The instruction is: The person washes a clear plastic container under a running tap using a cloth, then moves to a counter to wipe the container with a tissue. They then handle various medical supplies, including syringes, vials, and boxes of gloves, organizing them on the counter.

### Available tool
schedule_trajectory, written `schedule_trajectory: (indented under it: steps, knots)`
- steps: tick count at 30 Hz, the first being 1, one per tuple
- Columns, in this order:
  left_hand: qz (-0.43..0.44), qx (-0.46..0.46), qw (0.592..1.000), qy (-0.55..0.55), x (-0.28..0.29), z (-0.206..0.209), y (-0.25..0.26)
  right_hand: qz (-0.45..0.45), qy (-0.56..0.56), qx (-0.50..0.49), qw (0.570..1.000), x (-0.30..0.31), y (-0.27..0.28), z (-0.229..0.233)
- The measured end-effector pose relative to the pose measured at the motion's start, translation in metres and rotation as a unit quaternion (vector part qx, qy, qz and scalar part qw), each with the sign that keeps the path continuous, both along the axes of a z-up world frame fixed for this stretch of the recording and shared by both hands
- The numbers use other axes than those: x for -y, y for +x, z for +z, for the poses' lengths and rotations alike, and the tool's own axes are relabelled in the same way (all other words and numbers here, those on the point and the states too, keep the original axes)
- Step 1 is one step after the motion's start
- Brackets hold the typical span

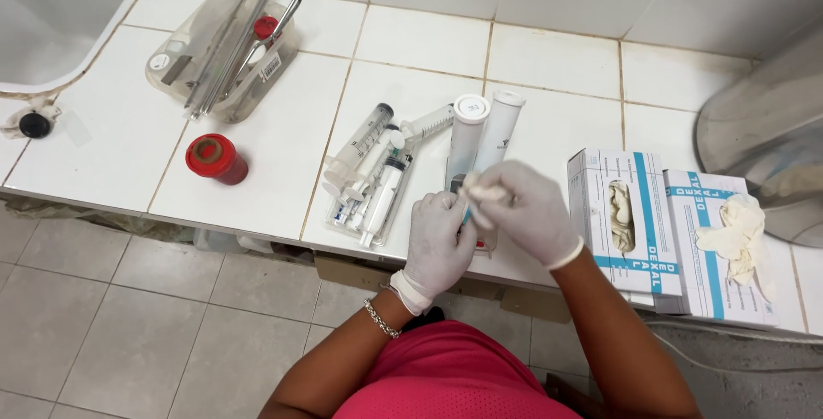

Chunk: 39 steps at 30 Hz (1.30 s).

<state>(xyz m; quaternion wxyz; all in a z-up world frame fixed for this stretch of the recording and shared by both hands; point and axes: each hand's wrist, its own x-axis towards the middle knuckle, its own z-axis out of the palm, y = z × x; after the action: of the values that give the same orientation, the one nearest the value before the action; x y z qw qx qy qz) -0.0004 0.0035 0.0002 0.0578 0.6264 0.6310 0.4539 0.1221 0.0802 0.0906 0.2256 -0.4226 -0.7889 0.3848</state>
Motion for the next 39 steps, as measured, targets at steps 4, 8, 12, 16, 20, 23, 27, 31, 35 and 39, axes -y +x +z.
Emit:
schedule_trajectory:
  steps: [4, 8, 12, 16, 20, 23, 27, 31, 35, 39]
  knots:
    - [-0.001, -0.018, 1.000, 0.005, 0.000, 0.003, -0.002, -0.010, -0.011, -0.003, 1.000, 0.000, -0.002, 0.014]
    - [-0.004, -0.023, 1.000, -0.003, 0.001, 0.015, -0.001, -0.022, -0.004, 0.021, 1.000, -0.012, 0.004, -0.002]
    - [0.000, -0.022, 1.000, -0.011, 0.000, -0.001, -0.001, -0.004, -0.034, 0.014, 0.999, 0.001, 0.001, 0.009]
    - [-0.007, -0.016, 1.000, -0.021, 0.002, 0.008, -0.001, -0.018, -0.027, 0.014, 0.999, -0.004, 0.000, 0.014]
    - [-0.004, 0.004, 1.000, -0.013, 0.001, -0.004, -0.001, -0.038, -0.053, 0.016, 0.998, 0.013, -0.007, 0.015]
    - [-0.014, 0.007, 1.000, -0.017, -0.003, -0.019, -0.003, -0.051, -0.052, 0.038, 0.997, 0.003, -0.003, 0.007]
    - [-0.026, 0.012, 0.999, 0.021, 0.002, 0.012, -0.006, -0.119, 0.006, 0.012, 0.993, -0.016, 0.005, 0.008]
    - [-0.047, 0.102, 0.994, -0.008, 0.002, -0.015, -0.006, -0.112, -0.037, -0.042, 0.992, 0.003, 0.006, 0.004]
    - [-0.043, 0.068, 0.996, -0.024, -0.005, -0.020, -0.006, 0.007, -0.005, -0.063, 0.998, 0.017, -0.005, 0.014]
    - [-0.041, 0.064, 0.997, -0.031, -0.003, -0.015, -0.006, 0.048, 0.043, -0.060, 0.996, 0.008, -0.003, 0.012]
